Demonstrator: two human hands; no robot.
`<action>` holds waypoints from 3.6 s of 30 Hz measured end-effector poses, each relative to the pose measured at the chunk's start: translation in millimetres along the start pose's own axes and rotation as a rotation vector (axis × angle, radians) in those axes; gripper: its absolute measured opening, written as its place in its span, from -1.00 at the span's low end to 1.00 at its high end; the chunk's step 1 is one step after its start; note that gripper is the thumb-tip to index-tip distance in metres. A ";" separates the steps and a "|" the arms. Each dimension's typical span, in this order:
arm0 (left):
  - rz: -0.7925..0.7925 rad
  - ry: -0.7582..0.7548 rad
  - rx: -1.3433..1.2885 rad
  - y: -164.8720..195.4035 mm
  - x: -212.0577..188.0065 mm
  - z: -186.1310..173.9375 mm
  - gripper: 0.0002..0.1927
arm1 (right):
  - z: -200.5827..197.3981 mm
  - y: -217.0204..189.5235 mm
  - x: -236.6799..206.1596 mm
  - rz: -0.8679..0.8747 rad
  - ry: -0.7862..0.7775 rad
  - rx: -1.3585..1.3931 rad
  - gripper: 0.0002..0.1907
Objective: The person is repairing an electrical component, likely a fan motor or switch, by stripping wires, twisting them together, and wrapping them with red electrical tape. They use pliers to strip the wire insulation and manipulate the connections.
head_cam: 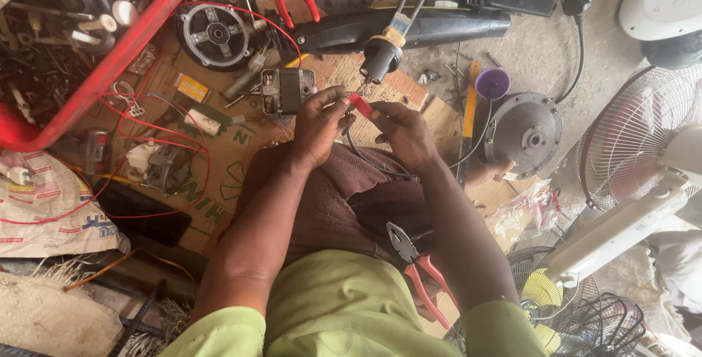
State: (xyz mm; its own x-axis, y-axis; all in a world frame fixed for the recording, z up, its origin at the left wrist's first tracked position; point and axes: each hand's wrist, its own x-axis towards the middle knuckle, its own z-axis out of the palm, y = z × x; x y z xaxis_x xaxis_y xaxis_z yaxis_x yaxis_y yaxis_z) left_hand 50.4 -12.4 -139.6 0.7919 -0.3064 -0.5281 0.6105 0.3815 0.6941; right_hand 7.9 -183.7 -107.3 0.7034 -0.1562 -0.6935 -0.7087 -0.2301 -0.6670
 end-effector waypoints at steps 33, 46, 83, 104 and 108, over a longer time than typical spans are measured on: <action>0.181 0.016 0.130 -12.9 -3.5 4.0 -0.87 | -10.5 -37.6 10.7 -0.017 -0.304 0.893 -0.51; -0.236 0.160 -0.287 10.8 6.1 4.4 -0.84 | -20.5 -65.4 -8.4 -0.038 -0.004 0.360 -0.54; 0.112 0.003 0.295 6.6 2.0 -6.1 -0.87 | -18.3 -29.9 6.2 -0.169 -0.242 0.485 -0.52; -0.237 0.096 0.207 20.5 20.9 -1.9 -0.68 | 17.7 1.3 26.4 -0.466 0.091 -0.357 -0.51; -0.082 0.078 0.447 19.8 16.3 -7.4 -0.71 | 6.3 2.7 19.7 -0.311 -0.013 -0.225 -0.56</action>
State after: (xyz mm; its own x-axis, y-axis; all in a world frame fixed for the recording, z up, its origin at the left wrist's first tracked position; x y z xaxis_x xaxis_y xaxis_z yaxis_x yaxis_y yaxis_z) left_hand 75.5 -3.4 -138.1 0.7501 -0.2470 -0.6134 0.6201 -0.0596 0.7823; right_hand 19.5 -181.4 -124.5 0.8812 -0.0334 -0.4715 -0.4302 -0.4699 -0.7708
